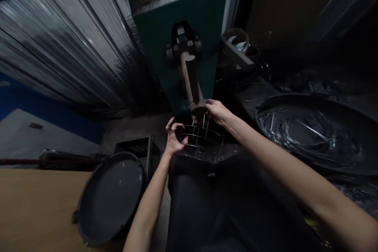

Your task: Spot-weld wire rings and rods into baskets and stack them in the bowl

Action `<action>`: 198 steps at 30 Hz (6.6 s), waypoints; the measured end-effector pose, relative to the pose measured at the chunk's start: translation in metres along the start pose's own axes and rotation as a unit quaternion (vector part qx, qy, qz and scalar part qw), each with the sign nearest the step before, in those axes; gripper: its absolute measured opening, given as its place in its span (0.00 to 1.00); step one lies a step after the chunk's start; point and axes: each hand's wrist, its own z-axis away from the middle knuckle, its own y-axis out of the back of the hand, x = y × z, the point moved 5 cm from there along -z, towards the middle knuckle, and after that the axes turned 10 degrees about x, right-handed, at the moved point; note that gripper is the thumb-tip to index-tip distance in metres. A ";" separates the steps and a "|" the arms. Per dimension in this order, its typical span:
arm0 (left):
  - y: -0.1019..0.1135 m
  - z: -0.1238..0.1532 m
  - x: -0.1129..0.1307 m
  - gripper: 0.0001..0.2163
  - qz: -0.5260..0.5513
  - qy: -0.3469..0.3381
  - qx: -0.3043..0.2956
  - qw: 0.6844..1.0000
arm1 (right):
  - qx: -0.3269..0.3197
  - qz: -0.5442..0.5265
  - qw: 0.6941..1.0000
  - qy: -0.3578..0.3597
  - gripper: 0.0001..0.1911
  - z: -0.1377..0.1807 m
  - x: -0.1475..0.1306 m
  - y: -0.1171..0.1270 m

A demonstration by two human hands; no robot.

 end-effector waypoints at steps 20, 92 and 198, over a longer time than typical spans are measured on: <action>0.023 0.019 0.110 0.39 0.177 0.178 -0.132 0.959 | -0.185 0.413 0.845 0.285 0.12 0.139 -0.026 0.116; -0.037 0.179 0.079 0.16 -0.103 -0.077 -0.424 0.896 | -0.200 0.275 0.940 -0.036 0.16 0.156 0.107 0.086; 0.000 0.005 0.008 0.21 0.014 0.009 0.031 0.999 | -0.001 -0.035 0.999 -0.015 0.22 0.009 0.019 -0.014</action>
